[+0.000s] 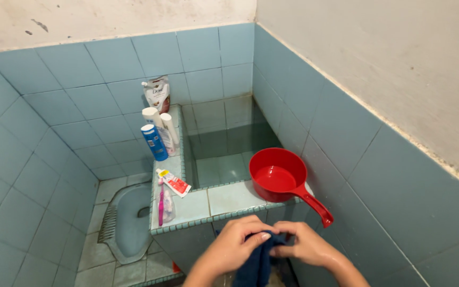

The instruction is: Organizing various toiletries, bottles, and cleaning supplies in a bathroom.

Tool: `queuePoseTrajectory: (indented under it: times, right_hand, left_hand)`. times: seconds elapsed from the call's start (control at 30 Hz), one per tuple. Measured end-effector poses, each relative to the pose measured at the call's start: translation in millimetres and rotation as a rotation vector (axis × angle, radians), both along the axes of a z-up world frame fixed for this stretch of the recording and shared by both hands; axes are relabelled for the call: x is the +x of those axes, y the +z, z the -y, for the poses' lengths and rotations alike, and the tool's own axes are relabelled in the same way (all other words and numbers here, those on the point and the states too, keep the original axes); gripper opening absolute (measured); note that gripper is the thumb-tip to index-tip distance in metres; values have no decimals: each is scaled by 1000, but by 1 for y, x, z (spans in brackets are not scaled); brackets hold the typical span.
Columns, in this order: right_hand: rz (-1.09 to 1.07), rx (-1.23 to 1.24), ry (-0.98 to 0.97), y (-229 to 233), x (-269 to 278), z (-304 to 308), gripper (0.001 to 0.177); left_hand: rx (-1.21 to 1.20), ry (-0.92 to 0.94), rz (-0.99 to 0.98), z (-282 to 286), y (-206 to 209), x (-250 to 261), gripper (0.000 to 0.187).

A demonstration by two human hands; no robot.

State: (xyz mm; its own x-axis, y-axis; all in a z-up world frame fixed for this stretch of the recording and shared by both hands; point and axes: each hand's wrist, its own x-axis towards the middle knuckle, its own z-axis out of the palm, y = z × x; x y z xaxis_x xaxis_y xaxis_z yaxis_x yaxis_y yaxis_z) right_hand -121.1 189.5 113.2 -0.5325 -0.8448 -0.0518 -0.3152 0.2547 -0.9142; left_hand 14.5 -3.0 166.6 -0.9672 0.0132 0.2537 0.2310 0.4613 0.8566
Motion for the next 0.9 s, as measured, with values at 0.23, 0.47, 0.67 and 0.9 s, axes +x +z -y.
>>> queuePoseTrajectory:
  times: [0.23, 0.47, 0.67, 0.9]
  right_hand:
    - [-404, 557, -198, 41, 16, 10, 18]
    - [-473, 431, -432, 49, 26, 10, 23]
    - [78, -94, -140, 65, 18, 7, 43]
    - [173, -361, -11, 66, 3, 14, 21]
  left_hand:
    - [-216, 151, 112, 17, -5, 11, 18]
    - [470, -42, 488, 10, -20, 30, 37]
    - [532, 208, 399, 32, -21, 19, 28]
    - [-21, 211, 184, 27, -55, 1, 43]
